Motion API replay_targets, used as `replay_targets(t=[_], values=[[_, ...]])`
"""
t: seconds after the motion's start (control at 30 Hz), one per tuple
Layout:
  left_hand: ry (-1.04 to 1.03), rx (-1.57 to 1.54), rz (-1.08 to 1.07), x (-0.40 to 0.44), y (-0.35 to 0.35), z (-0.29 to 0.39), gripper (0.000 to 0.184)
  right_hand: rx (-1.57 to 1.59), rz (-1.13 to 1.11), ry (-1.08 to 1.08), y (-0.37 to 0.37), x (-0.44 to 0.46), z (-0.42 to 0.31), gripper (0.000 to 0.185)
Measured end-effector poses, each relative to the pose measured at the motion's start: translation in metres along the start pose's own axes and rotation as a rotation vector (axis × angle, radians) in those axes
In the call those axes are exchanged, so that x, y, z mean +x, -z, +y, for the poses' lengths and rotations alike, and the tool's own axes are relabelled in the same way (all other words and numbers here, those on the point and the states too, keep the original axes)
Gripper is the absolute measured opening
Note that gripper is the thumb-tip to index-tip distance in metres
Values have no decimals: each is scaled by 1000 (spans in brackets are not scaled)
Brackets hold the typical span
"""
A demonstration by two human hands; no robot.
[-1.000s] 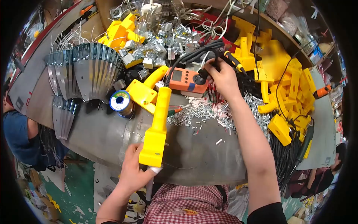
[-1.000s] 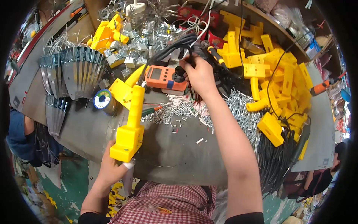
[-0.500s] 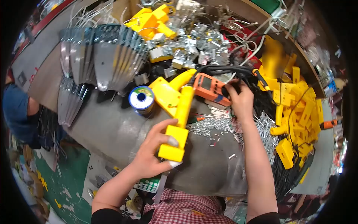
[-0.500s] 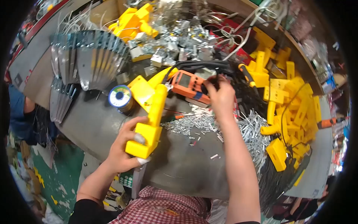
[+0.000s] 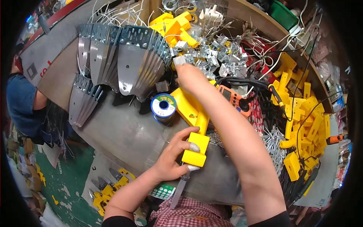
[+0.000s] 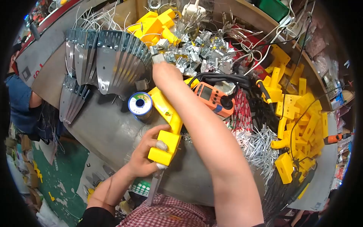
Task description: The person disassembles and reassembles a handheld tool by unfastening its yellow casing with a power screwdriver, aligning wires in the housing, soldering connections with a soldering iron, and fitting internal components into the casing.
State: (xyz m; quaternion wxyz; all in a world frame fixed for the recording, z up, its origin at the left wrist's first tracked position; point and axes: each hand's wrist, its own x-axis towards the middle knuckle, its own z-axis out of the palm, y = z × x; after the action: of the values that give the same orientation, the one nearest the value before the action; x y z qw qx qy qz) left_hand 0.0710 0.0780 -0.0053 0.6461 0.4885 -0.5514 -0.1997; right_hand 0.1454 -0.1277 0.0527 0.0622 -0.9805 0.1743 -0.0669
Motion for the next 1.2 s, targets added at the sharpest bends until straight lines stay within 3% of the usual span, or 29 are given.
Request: replay_targets(t=[0.1, 0.17, 0.2, 0.23, 0.27, 0.3, 0.33, 0.37, 0.53, 0.63, 0.87, 1.2], values=[[14, -39, -2, -2, 0, -4, 43, -16, -120, 23, 2, 4, 3, 29], [34, -104, 5, -3, -3, -5, 43, 107, 282, 19, 24, -19, 2, 29], [36, -89, 18, -3, -1, -3, 44, 221, 500, 120, 33, -34, 10, 32], [39, -73, 32, -3, 1, -3, 46, 357, 556, 155, 50, -60, 15, 34], [46, -88, 16, -4, 1, -4, 46, 674, 340, -38, 72, -94, 14, 34], [43, -91, 41, -4, 0, -6, 46, 929, 346, -19, 69, -120, 23, 32], [42, -93, 66, -6, -1, -7, 45, 1084, 212, -144, 77, -154, 24, 34], [55, -106, 69, -6, -1, -6, 45, 1406, 223, -59, 57, -182, 34, 36], [45, -166, 71, -5, -4, -8, 45, 1907, 147, -325, -8, -264, 34, 36], [36, -157, 78, -4, -5, -8, 46, 1945, 109, -409, -16, -267, 29, 37], [67, -128, 77, -1, -4, -3, 46, 1997, 100, -323, -24, -262, 25, 37], [52, -161, 73, -1, -3, -2, 49, 1776, 88, -448, -13, -258, 20, 28]])
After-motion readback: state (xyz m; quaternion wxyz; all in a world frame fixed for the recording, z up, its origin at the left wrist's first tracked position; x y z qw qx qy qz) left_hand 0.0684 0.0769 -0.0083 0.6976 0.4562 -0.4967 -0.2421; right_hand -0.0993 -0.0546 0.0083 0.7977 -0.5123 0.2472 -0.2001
